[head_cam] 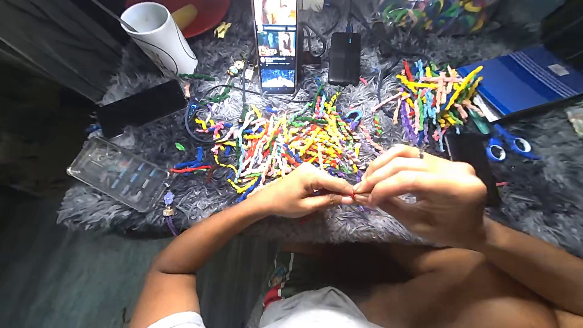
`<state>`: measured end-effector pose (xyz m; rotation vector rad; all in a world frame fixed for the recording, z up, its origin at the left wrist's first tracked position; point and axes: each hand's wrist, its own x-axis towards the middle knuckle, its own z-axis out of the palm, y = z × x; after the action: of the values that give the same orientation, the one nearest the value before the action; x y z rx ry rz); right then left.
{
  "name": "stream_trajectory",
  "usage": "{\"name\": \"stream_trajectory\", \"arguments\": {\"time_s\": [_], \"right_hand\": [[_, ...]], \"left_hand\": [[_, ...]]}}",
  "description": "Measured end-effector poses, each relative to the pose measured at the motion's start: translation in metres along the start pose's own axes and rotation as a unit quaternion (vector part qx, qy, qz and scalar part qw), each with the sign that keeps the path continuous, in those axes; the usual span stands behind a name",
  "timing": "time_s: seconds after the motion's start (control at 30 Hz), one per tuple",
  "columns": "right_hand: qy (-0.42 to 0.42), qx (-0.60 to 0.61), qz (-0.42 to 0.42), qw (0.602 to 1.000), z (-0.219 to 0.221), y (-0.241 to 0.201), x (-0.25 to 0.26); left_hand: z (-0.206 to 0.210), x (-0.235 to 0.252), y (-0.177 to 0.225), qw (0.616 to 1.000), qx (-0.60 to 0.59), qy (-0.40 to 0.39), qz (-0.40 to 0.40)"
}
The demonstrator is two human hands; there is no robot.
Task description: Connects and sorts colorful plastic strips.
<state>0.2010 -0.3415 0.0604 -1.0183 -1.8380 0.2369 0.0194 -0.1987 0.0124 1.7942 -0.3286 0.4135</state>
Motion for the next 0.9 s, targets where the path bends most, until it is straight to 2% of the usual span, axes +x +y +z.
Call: {"name": "stream_trajectory", "arguments": {"time_s": [0.07, 0.2, 0.3, 0.4, 0.47, 0.53, 0.6, 0.67, 0.8, 0.9], "right_hand": [[-0.004, -0.095, -0.061, 0.994, 0.000, -0.004, -0.003], [-0.012, -0.188, -0.126, 0.974, -0.004, -0.006, -0.006], [0.001, -0.158, -0.120, 0.980, -0.003, -0.004, -0.004], [0.021, -0.043, -0.037, 0.998, -0.006, -0.005, 0.002], [0.022, 0.035, 0.005, 0.999, -0.006, -0.001, 0.004], [0.014, 0.057, 0.014, 0.998, -0.002, 0.002, 0.002], [0.003, 0.007, -0.007, 1.000, 0.002, -0.002, 0.000], [-0.005, -0.048, -0.052, 0.997, 0.002, -0.008, -0.003], [-0.017, -0.170, -0.125, 0.977, -0.003, -0.014, -0.008], [-0.018, -0.206, -0.159, 0.965, 0.000, -0.013, -0.010]], "left_hand": [[0.000, 0.001, 0.002, 0.998, 0.061, 0.024, -0.010], [0.004, 0.000, 0.006, 0.993, -0.040, 0.075, -0.081], [0.003, -0.002, 0.004, 0.974, -0.192, 0.083, -0.091], [-0.003, -0.005, 0.001, 0.952, -0.302, 0.025, -0.043], [-0.009, -0.003, 0.002, 0.963, -0.268, -0.037, -0.016], [-0.011, -0.001, 0.003, 0.986, -0.154, -0.066, 0.001], [-0.011, 0.000, 0.002, 0.997, -0.045, -0.065, 0.011], [-0.008, 0.000, 0.002, 0.999, 0.000, -0.045, -0.006], [-0.003, -0.002, 0.005, 0.986, -0.137, 0.018, -0.091], [-0.002, -0.003, 0.006, 0.957, -0.264, 0.050, -0.107]]}}
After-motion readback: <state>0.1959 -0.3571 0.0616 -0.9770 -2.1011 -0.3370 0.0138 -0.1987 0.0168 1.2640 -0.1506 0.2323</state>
